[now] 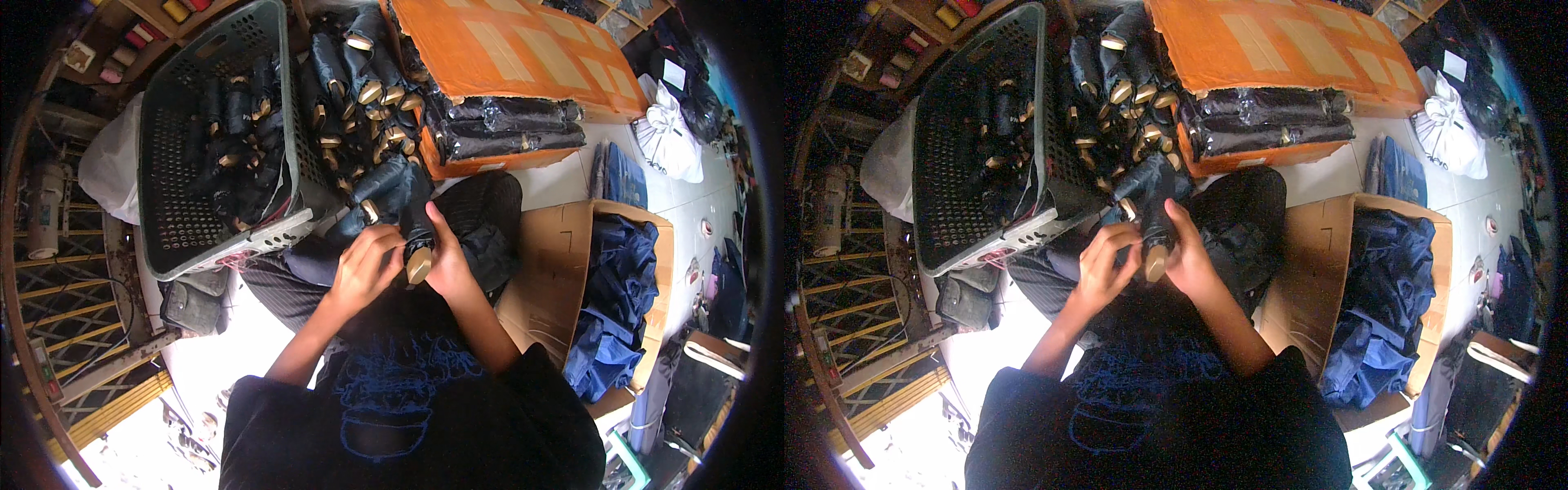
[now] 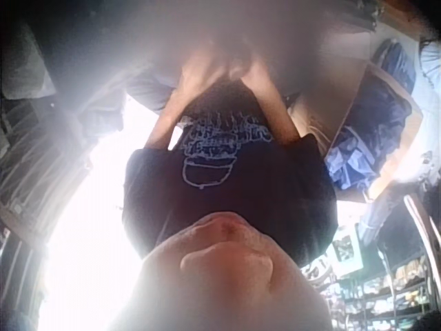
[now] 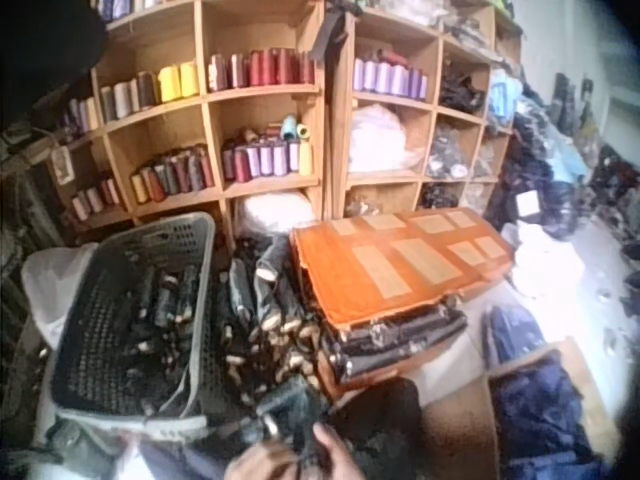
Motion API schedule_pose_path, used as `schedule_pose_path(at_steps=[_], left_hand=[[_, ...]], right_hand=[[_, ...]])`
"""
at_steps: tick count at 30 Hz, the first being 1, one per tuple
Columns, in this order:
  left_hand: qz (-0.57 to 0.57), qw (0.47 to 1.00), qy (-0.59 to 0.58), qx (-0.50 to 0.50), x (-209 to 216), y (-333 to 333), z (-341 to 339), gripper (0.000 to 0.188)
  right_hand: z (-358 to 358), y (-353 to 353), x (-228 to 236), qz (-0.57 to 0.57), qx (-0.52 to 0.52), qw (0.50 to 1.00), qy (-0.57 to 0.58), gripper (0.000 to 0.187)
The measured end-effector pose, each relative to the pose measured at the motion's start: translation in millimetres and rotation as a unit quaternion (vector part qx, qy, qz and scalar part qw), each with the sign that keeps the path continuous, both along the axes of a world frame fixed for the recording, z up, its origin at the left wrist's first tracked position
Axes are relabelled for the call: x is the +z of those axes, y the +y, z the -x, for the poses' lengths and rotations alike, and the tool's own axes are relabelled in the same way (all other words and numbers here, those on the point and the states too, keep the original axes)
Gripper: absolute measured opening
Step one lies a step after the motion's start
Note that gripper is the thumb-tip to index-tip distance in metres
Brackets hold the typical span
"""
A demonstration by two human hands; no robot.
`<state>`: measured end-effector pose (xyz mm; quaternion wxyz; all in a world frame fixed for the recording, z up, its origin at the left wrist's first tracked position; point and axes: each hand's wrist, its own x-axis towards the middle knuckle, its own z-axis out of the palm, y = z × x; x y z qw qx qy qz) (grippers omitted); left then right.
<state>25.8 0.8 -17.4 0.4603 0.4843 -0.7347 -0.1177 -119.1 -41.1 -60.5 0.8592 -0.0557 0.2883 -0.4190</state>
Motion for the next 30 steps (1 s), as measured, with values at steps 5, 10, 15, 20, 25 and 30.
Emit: schedule_pose_path(at_steps=[5, 10, 15, 20, 25, 30], left_hand=[[-0.099, 0.992, -0.031, -0.066, 5.7, -2.2, -18.4, 0.025], [-0.176, 0.983, 0.025, -0.043, -0.1, 0.0, -18.2, 0.027], [-0.127, 0.99, 0.024, -0.049, -15.5, 4.2, -10.8, 0.027], [-0.045, 0.999, -0.003, 0.009, -24.5, 8.5, -8.7, 0.025], [0.06, 0.998, -0.03, 0.01, -19.2, -8.7, -16.5, 0.024], [0.025, 1.0, 0.003, 0.007, -32.2, -6.0, -22.9, 0.016]], right_hand=[[-2.9, 3.2, 3.8, 0.064, -0.012, 0.987, 0.149, 0.043], [-9.2, 2.8, 0.1, 0.058, -0.078, 0.981, 0.168, 0.046], [-11.0, 4.0, -3.8, -0.013, -0.1, 0.992, 0.081, 0.042], [-15.1, -2.6, -2.3, 0.045, -0.098, 0.988, 0.112, 0.033], [-19.7, -7.1, 5.5, 0.09, -0.111, 0.962, 0.231, 0.054], [-21.3, -16.4, 6.9, -0.004, -0.106, 0.977, 0.183, 0.052]])
